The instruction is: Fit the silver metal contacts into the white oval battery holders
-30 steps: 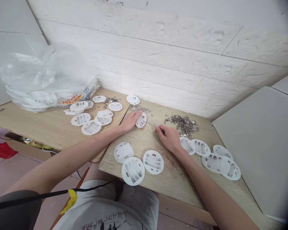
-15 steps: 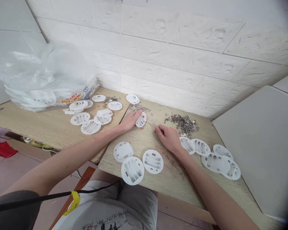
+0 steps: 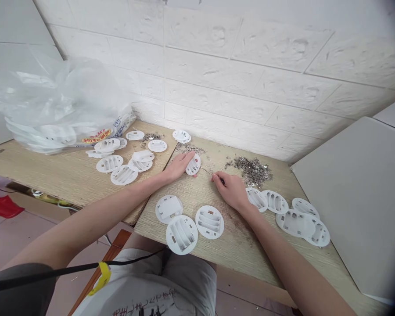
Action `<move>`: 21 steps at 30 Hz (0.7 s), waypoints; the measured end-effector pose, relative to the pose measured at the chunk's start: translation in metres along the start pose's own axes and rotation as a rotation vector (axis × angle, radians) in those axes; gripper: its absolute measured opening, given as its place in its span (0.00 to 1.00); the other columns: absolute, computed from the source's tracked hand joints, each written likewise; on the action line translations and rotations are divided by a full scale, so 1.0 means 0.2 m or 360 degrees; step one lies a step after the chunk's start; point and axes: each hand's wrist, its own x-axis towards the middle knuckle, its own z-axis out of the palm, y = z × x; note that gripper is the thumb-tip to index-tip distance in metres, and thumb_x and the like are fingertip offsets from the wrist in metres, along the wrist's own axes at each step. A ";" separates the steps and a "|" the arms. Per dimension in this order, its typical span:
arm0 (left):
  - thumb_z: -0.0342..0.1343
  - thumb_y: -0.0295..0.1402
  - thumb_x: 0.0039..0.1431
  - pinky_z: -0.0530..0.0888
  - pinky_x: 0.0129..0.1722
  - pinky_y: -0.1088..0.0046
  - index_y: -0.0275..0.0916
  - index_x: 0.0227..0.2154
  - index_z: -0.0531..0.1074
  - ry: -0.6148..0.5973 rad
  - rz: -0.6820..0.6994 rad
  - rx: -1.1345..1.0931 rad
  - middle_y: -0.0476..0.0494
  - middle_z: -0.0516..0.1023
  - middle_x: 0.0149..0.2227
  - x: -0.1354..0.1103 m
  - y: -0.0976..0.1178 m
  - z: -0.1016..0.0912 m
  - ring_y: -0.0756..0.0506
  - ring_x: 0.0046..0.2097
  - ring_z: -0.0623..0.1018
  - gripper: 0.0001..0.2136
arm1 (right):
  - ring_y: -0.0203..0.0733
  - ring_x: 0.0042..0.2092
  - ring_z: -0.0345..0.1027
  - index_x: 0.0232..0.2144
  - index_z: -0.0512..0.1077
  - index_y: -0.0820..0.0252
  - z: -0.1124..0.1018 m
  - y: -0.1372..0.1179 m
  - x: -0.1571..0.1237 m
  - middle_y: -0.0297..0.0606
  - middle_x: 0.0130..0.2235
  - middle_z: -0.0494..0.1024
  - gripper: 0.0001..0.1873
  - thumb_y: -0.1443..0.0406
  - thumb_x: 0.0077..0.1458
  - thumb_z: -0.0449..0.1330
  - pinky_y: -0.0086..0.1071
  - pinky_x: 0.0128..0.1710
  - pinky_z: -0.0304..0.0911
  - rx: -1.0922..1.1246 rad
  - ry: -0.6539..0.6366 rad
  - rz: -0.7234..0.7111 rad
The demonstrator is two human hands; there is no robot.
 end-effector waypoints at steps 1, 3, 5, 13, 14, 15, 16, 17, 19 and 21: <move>0.46 0.44 0.61 0.71 0.33 0.66 0.37 0.24 0.73 -0.0002 0.0003 -0.0002 0.40 0.76 0.24 0.00 0.00 0.00 0.42 0.27 0.77 0.20 | 0.40 0.27 0.64 0.29 0.73 0.58 0.00 0.00 0.00 0.38 0.25 0.75 0.20 0.58 0.62 0.45 0.30 0.27 0.44 0.0017 0.0010 -0.0001; 0.44 0.43 0.62 0.71 0.33 0.65 0.37 0.24 0.73 -0.0016 0.0007 -0.0004 0.40 0.75 0.24 -0.01 0.01 0.00 0.42 0.27 0.76 0.20 | 0.39 0.26 0.63 0.28 0.73 0.58 0.00 0.01 0.00 0.37 0.23 0.74 0.20 0.58 0.61 0.45 0.30 0.27 0.44 0.0070 0.0036 -0.0001; 0.43 0.42 0.63 0.71 0.33 0.65 0.36 0.24 0.73 -0.0023 0.0004 -0.0008 0.40 0.76 0.24 -0.01 0.02 0.00 0.42 0.26 0.76 0.19 | 0.38 0.26 0.62 0.26 0.72 0.59 0.00 0.01 0.01 0.36 0.22 0.73 0.20 0.58 0.60 0.46 0.30 0.27 0.45 0.0159 0.0069 -0.0001; 0.42 0.41 0.63 0.71 0.33 0.65 0.36 0.25 0.72 0.0003 0.0035 0.0047 0.41 0.75 0.24 -0.01 0.02 0.00 0.43 0.26 0.76 0.19 | 0.36 0.24 0.57 0.23 0.70 0.59 -0.01 0.03 0.01 0.33 0.20 0.68 0.19 0.58 0.58 0.48 0.29 0.27 0.46 0.0343 0.0049 -0.0029; 0.43 0.42 0.63 0.71 0.33 0.66 0.36 0.25 0.72 -0.0001 0.0044 0.0060 0.41 0.75 0.24 -0.01 0.01 0.00 0.43 0.27 0.76 0.19 | 0.36 0.24 0.57 0.23 0.71 0.59 -0.01 0.02 0.01 0.33 0.20 0.68 0.19 0.57 0.58 0.48 0.29 0.27 0.46 0.0333 0.0037 -0.0024; 0.43 0.43 0.62 0.71 0.33 0.66 0.36 0.26 0.71 -0.0006 0.0048 0.0063 0.41 0.75 0.25 -0.01 0.00 0.00 0.42 0.27 0.76 0.19 | 0.36 0.24 0.57 0.23 0.71 0.59 -0.01 0.02 0.01 0.33 0.19 0.68 0.19 0.57 0.58 0.48 0.29 0.27 0.46 0.0321 0.0025 -0.0016; 0.43 0.44 0.62 0.71 0.33 0.66 0.36 0.26 0.71 -0.0014 0.0049 0.0060 0.40 0.75 0.25 -0.01 0.00 0.00 0.42 0.28 0.76 0.19 | 0.36 0.24 0.57 0.23 0.70 0.59 -0.02 0.02 0.00 0.33 0.19 0.68 0.19 0.57 0.58 0.48 0.29 0.27 0.46 0.0306 0.0015 -0.0009; 0.43 0.45 0.62 0.71 0.33 0.66 0.37 0.27 0.71 -0.0027 0.0052 0.0057 0.40 0.75 0.25 -0.01 -0.01 -0.01 0.42 0.28 0.77 0.19 | 0.36 0.24 0.57 0.23 0.70 0.59 -0.02 0.02 0.00 0.33 0.19 0.68 0.19 0.57 0.58 0.48 0.29 0.27 0.45 0.0292 0.0007 -0.0003; 0.43 0.45 0.62 0.70 0.34 0.67 0.37 0.27 0.71 -0.0050 0.0075 0.0077 0.41 0.75 0.25 -0.01 -0.01 -0.01 0.43 0.28 0.76 0.19 | 0.36 0.24 0.57 0.23 0.70 0.59 -0.02 0.01 0.00 0.34 0.19 0.68 0.19 0.57 0.58 0.48 0.30 0.26 0.45 0.0271 -0.0003 0.0003; 0.44 0.45 0.61 0.70 0.34 0.68 0.38 0.27 0.70 -0.0053 0.0096 0.0107 0.42 0.75 0.25 -0.02 0.00 0.00 0.44 0.29 0.76 0.18 | 0.36 0.24 0.57 0.23 0.70 0.59 -0.02 0.01 0.00 0.34 0.20 0.68 0.19 0.57 0.58 0.48 0.29 0.27 0.45 0.0270 -0.0004 0.0003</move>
